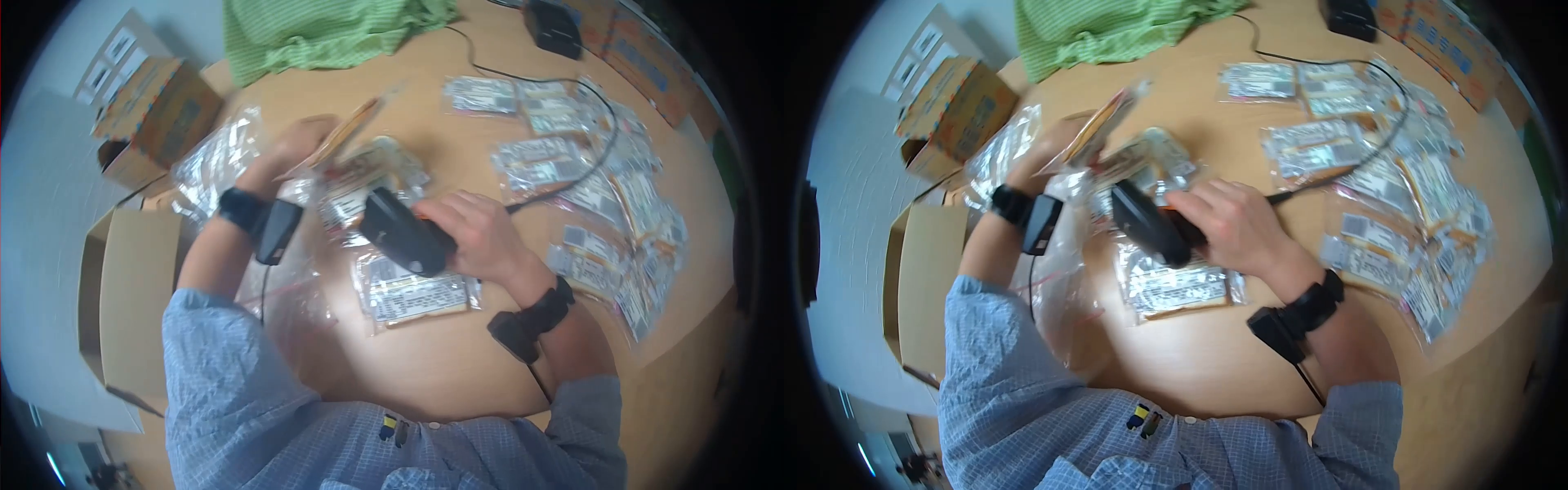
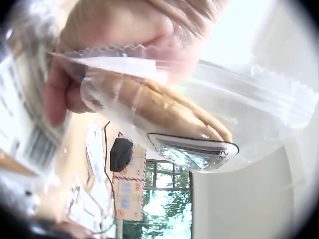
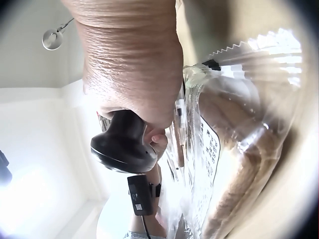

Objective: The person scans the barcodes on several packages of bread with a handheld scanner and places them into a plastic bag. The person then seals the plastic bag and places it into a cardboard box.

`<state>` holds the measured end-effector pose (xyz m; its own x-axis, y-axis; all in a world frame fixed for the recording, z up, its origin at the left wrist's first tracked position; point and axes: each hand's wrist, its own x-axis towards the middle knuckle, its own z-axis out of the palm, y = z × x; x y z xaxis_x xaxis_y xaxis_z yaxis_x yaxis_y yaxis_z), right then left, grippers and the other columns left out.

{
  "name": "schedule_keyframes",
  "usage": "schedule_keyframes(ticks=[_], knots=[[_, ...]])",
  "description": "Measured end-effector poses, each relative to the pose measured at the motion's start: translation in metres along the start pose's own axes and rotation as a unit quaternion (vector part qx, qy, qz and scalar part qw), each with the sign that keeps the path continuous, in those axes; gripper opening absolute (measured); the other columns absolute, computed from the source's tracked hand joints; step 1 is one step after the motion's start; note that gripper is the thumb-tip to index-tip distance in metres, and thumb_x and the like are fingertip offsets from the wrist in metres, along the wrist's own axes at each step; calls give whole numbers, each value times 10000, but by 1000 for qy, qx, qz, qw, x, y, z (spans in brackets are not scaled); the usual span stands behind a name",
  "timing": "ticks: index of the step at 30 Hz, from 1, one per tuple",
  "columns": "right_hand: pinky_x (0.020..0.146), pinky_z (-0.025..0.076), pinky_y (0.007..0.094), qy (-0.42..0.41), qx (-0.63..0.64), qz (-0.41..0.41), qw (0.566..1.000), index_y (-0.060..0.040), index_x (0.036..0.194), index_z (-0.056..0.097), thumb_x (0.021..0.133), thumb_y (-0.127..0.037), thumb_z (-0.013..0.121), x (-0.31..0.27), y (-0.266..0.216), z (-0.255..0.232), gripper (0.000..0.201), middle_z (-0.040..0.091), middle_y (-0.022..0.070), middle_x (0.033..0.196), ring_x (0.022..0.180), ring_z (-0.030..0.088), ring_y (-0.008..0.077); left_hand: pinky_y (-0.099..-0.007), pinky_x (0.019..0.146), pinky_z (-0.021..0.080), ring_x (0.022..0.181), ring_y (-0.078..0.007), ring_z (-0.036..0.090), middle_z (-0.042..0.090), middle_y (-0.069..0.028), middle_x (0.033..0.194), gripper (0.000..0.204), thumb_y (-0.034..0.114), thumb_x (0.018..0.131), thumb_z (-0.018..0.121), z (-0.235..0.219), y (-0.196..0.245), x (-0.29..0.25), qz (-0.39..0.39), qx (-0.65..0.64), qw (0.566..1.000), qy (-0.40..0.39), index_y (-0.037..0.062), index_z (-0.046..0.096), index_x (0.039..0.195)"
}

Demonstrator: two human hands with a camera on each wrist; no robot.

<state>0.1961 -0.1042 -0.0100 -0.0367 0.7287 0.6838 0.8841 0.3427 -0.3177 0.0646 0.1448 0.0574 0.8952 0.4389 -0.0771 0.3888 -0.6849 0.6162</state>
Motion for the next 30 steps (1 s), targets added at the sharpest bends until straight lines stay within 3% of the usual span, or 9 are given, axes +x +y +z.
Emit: schedule_keyframes(ticks=[1,2,4,7,11,15,22,25,30], knots=[[630,473,337,-4,-5,-11,1000,-55,1004,555,603,-83,674,-2,2,1,419,568,86,780,727,578,250,-326,707,431,796,-198,550,582,-100,833,186,159,780,539,-3,-11,5,-18,-105,994,28,-8,582,847],[633,476,337,-3,-1,-1,1000,-58,1013,556,603,-83,671,-3,0,-1,427,568,83,779,730,581,247,-323,686,437,768,-198,555,585,-94,801,185,131,797,484,-6,-23,10,24,-6,998,51,-8,593,850],[625,478,333,2,4,-2,1000,-59,1071,547,539,-116,728,-4,0,0,565,602,64,811,714,585,237,-299,641,456,721,-187,582,584,-93,712,171,55,787,445,-13,-37,21,-64,-3,998,11,-6,593,847],[616,474,325,-1,-1,-10,1000,-65,1053,559,547,-117,721,-7,4,4,534,590,52,781,707,579,223,-305,681,467,750,-215,592,616,-113,778,194,64,797,480,-18,-16,24,99,212,969,80,-23,590,930],[613,473,322,-11,-14,-8,1000,-68,1032,567,545,-112,716,-8,3,3,510,584,48,780,702,577,218,-327,720,467,795,-247,598,631,-134,865,215,107,802,521,-3,61,37,148,150,976,52,-19,594,961],[620,491,350,-53,-13,8,998,-89,991,554,571,-68,658,-8,1,2,433,583,62,786,738,597,244,-357,773,458,874,-292,596,629,-161,950,334,272,807,560,45,114,78,198,187,952,-141,0,595,997],[604,501,367,-53,-30,6,998,-123,956,600,560,-101,668,-13,3,2,403,604,76,755,725,614,267,-349,811,457,1004,-285,549,555,-191,1116,638,365,728,685,140,151,134,199,199,934,-221,-21,483,1194],[612,502,369,-65,-31,15,997,-105,837,627,561,-107,672,-13,2,1,279,602,79,746,703,614,269,-357,793,454,959,-286,564,581,-192,1062,652,347,662,749,139,151,132,128,197,956,-177,-31,525,1143],[639,481,325,-107,-24,14,994,-102,964,591,535,-84,669,-10,1,-1,436,591,60,818,733,587,244,-319,647,465,742,-188,580,611,-98,803,437,275,611,759,96,129,115,141,63,977,-150,2,612,920]])
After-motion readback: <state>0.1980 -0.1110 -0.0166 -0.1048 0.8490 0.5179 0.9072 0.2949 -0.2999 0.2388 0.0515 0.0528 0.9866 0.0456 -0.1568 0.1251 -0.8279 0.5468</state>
